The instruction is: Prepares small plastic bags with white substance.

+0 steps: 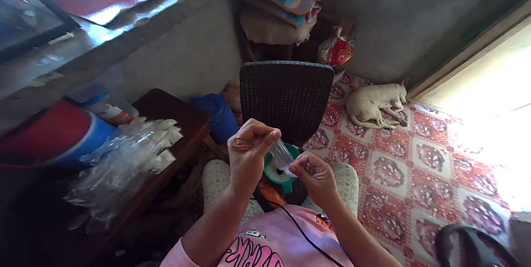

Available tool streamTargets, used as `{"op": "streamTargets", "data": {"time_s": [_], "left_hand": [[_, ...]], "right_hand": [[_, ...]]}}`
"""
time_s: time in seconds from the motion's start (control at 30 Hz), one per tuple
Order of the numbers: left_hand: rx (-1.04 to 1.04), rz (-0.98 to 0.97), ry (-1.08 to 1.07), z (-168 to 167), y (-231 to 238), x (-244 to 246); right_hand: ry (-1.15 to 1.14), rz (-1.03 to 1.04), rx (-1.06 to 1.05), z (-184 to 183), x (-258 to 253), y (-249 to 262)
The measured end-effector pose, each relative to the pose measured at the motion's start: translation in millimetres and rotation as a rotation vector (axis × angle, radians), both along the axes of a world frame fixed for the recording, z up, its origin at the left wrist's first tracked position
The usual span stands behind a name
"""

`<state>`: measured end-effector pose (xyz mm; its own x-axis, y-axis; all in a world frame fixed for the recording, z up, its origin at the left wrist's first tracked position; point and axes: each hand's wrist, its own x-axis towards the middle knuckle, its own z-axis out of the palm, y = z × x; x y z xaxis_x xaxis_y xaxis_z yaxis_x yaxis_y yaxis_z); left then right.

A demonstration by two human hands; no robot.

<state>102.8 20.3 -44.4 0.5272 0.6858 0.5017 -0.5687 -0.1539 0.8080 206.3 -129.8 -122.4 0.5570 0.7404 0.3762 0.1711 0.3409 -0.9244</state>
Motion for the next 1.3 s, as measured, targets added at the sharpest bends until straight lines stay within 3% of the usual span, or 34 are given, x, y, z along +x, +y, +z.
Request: {"op": "streamTargets", "data": {"time_s": [0.2, 0.33, 0.5, 0.63, 0.77, 0.93, 1.17, 1.3], "left_hand": [[0.047, -0.051, -0.012, -3.6, -1.3, -1.2], [0.225, -0.129, 0.058, 0.5, -1.5, -5.4], [0.43, -0.143, 0.115, 7.1, 6.0, -11.8], [0.221, -0.057, 0.129, 16.3, 26.4, -23.8], [0.138, -0.233, 0.384, -1.2, 28.3, -24.1], [0.123, -0.311, 0.362, -20.2, 0.9, -21.1], [0.176, -0.364, 0.483, -21.0, 6.2, -26.0], [0.186, -0.402, 0.459, -24.4, 10.6, -28.2]], "right_hand": [[0.022, 0.124, -0.029, 2.2, 1.3, -1.2], [0.07, 0.242, -0.002, 24.7, -0.6, 2.8], [0.083, 0.249, 0.059, 20.1, -2.6, 12.1], [0.131, 0.177, 0.037, 20.2, -1.0, 6.8], [0.22, 0.11, 0.087, 27.7, -3.7, 6.5], [0.215, 0.085, 0.083, 30.9, -3.2, 6.1], [0.08, -0.019, 0.136, 37.6, 5.2, 1.5], [0.118, -0.015, 0.134, 34.0, 3.6, 2.6]]}}
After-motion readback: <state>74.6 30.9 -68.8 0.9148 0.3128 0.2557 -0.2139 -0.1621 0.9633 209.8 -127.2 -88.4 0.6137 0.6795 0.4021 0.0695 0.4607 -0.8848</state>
